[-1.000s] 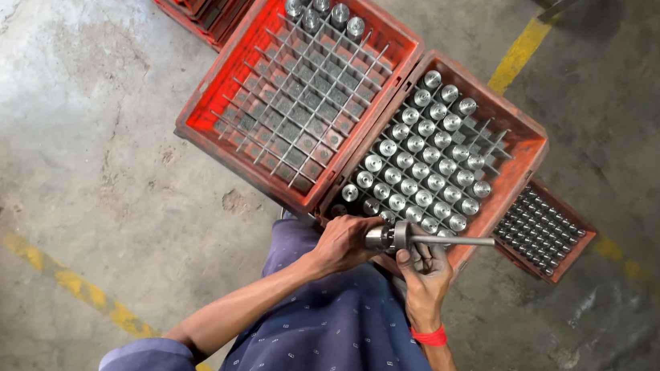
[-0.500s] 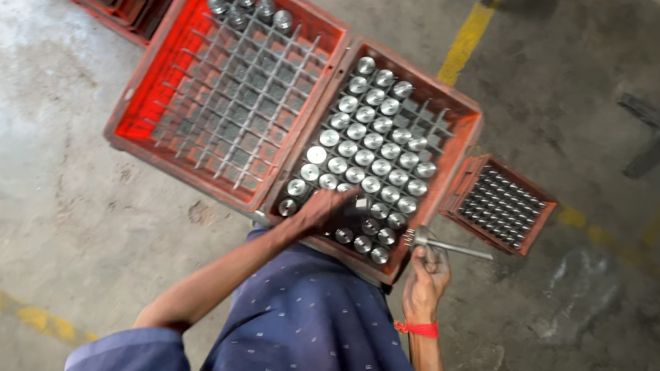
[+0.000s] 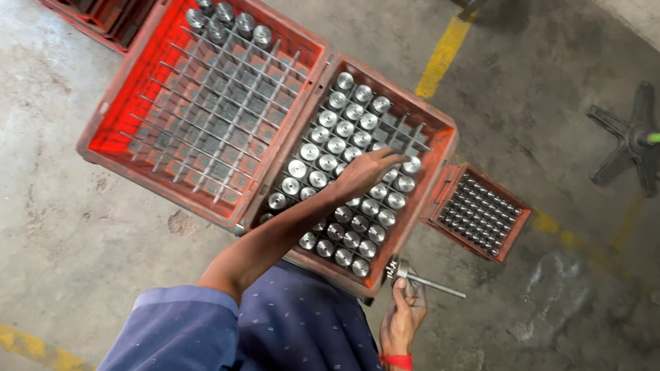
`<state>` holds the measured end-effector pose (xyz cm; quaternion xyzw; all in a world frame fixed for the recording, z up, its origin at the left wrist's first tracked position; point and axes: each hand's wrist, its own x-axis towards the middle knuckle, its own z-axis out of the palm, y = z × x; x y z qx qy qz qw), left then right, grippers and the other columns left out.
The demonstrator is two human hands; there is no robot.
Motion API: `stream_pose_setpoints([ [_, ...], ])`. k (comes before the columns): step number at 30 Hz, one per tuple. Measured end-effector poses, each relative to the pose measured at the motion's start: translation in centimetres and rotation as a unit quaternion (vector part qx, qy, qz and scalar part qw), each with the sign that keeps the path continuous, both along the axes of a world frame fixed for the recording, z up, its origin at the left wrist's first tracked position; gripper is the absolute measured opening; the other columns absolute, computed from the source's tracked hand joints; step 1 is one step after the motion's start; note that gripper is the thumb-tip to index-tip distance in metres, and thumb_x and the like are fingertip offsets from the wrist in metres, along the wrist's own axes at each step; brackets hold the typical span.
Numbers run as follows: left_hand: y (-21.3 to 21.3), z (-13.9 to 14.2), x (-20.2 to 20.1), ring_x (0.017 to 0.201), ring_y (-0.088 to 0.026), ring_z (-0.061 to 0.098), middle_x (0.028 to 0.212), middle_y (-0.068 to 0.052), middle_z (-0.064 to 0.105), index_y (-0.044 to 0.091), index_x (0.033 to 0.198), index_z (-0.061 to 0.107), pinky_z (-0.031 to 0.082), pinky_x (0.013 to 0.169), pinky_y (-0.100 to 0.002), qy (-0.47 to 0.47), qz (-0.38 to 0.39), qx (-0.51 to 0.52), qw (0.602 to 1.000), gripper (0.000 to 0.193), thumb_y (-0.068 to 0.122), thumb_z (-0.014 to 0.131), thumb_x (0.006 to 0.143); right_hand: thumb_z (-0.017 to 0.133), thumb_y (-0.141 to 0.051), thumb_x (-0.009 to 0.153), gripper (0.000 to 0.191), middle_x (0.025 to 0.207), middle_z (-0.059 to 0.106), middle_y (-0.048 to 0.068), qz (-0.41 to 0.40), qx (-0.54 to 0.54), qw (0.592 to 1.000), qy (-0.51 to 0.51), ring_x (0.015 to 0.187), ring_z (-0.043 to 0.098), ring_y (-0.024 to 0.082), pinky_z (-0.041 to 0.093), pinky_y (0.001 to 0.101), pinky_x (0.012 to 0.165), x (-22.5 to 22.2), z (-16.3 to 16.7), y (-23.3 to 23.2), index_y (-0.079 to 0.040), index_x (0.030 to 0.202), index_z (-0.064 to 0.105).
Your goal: The person uses a metal rod to pick up and transfer small metal caps from one red crate to another, arranging them in a grid pattern. The person also moves crates around the workspace to continue the task.
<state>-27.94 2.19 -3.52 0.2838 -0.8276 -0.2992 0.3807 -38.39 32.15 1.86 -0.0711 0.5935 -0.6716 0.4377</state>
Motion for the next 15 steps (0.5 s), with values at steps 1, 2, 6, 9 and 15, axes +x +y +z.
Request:
stream_pose_setpoints([
  [1,-0.4,0.4,1.6,0.101,-0.029,0.073,0.122,-0.017,0.072,0.010,0.130,0.066,0.063,0.084,-0.038,0.026,0.016,-0.002,1.000,0.031,0.011,0.059,0.100,0.066,0.002,0.097,0.033,0.111,0.070,0.008,0.001,0.006,1.000,-0.002,0.102,0.063,0.012,0.047,0.0248,0.094,0.2,-0.1,0.1,0.007,0.129,0.060],
  [2,-1.0,0.9,3.4,0.100,-0.028,0.074,0.120,-0.016,0.074,0.011,0.126,0.069,0.063,0.083,-0.038,0.052,0.033,-0.004,0.998,0.026,0.013,0.060,0.102,0.066,0.002,0.097,0.033,0.111,0.070,0.007,0.004,0.012,1.000,-0.004,0.102,0.063,0.012,0.047,0.0249,0.094,0.3,-0.3,0.2,0.007,0.129,0.060],
  [6,-7.2,3.3,13.7,0.077,-0.034,0.072,0.090,-0.017,0.073,0.014,0.119,0.072,0.055,0.067,-0.046,-0.142,0.258,0.106,0.950,0.024,0.025,0.075,0.098,0.065,0.003,0.093,0.034,0.114,0.071,0.007,-0.004,0.066,0.998,0.003,0.106,0.065,0.013,0.049,0.0259,0.096,1.3,-1.2,0.5,0.004,0.126,0.059],
  [9,-13.2,4.1,20.5,0.089,-0.041,0.070,0.103,-0.017,0.070,0.011,0.129,0.061,0.056,0.072,-0.050,-0.125,0.313,0.003,0.942,0.047,0.011,0.075,0.084,0.066,0.003,0.095,0.033,0.117,0.071,0.010,-0.006,0.050,0.999,0.016,0.107,0.065,0.016,0.049,0.0277,0.096,2.8,-1.8,0.6,0.006,0.127,0.060],
  [15,-19.9,2.7,22.2,0.089,-0.041,0.070,0.111,-0.020,0.062,0.007,0.118,0.059,0.056,0.070,-0.051,-0.277,0.322,0.052,0.904,0.044,0.009,0.077,0.078,0.065,-0.003,0.099,0.034,0.119,0.071,0.013,-0.015,0.038,0.999,0.016,0.108,0.065,0.016,0.049,0.0278,0.096,6.7,-1.7,0.8,0.009,0.130,0.060],
])
